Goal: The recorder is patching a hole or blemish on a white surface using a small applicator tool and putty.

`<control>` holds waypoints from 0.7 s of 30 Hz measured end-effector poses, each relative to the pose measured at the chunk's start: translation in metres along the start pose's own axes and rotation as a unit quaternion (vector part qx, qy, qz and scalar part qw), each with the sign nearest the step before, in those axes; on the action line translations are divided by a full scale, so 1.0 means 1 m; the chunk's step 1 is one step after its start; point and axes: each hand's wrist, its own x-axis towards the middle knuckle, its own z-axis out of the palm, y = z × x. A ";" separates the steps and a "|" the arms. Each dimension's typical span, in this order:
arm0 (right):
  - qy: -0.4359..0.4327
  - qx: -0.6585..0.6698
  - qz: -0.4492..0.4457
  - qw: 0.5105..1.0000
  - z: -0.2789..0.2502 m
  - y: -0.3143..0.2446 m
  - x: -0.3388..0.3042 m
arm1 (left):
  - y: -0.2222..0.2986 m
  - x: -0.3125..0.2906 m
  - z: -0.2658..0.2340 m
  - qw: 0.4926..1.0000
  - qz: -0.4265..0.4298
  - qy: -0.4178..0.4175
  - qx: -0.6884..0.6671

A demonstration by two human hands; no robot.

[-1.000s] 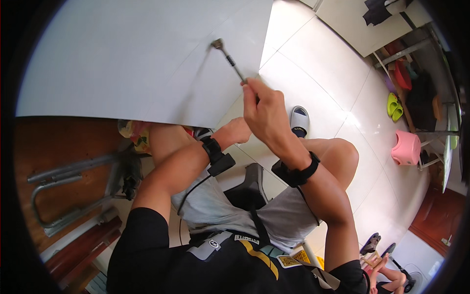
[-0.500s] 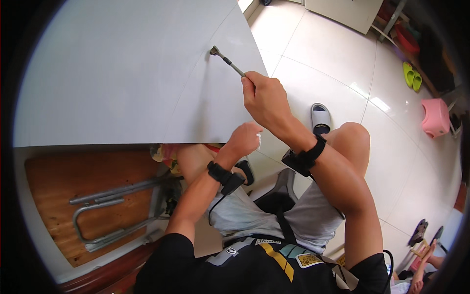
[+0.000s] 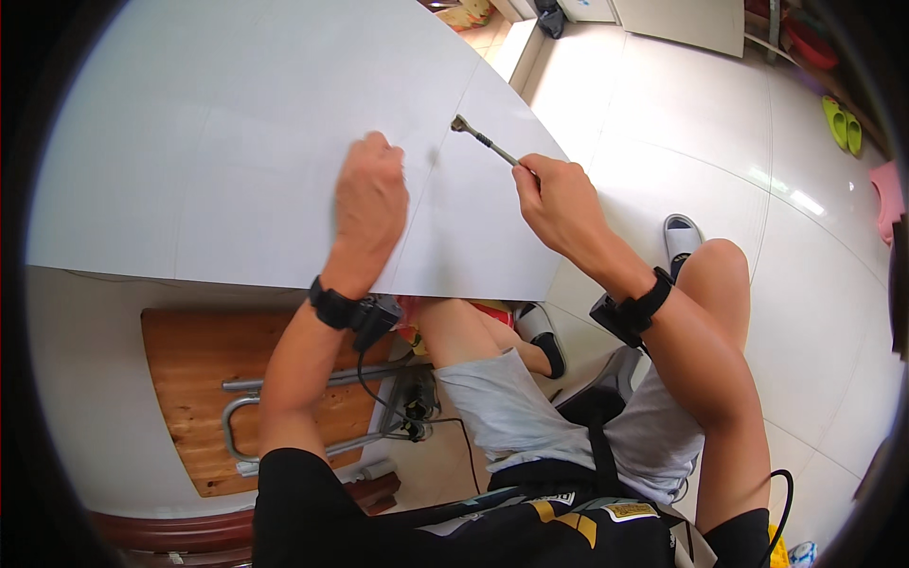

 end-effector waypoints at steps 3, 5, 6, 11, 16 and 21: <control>-0.009 0.009 -0.020 1.000 0.002 0.000 -0.001 | 0.004 -0.037 0.035 0.996 -0.005 -0.085 -0.039; -0.007 0.012 -0.033 0.999 0.001 0.005 0.000 | 0.021 -0.048 0.028 0.989 0.038 -0.144 -0.006; -0.015 0.012 -0.043 0.999 0.001 0.006 0.000 | 0.025 -0.051 0.025 0.980 0.051 -0.192 -0.002; -0.062 -0.002 -0.073 0.995 0.001 0.010 0.005 | 0.009 -0.026 -0.005 0.982 0.036 -0.183 0.030; -0.125 -0.037 -0.088 0.988 -0.004 0.013 0.015 | -0.028 0.069 -0.078 0.996 -0.017 -0.029 0.089; -0.137 -0.010 -0.131 0.982 0.002 0.022 0.014 | -0.008 0.040 -0.047 0.998 -0.003 -0.063 0.010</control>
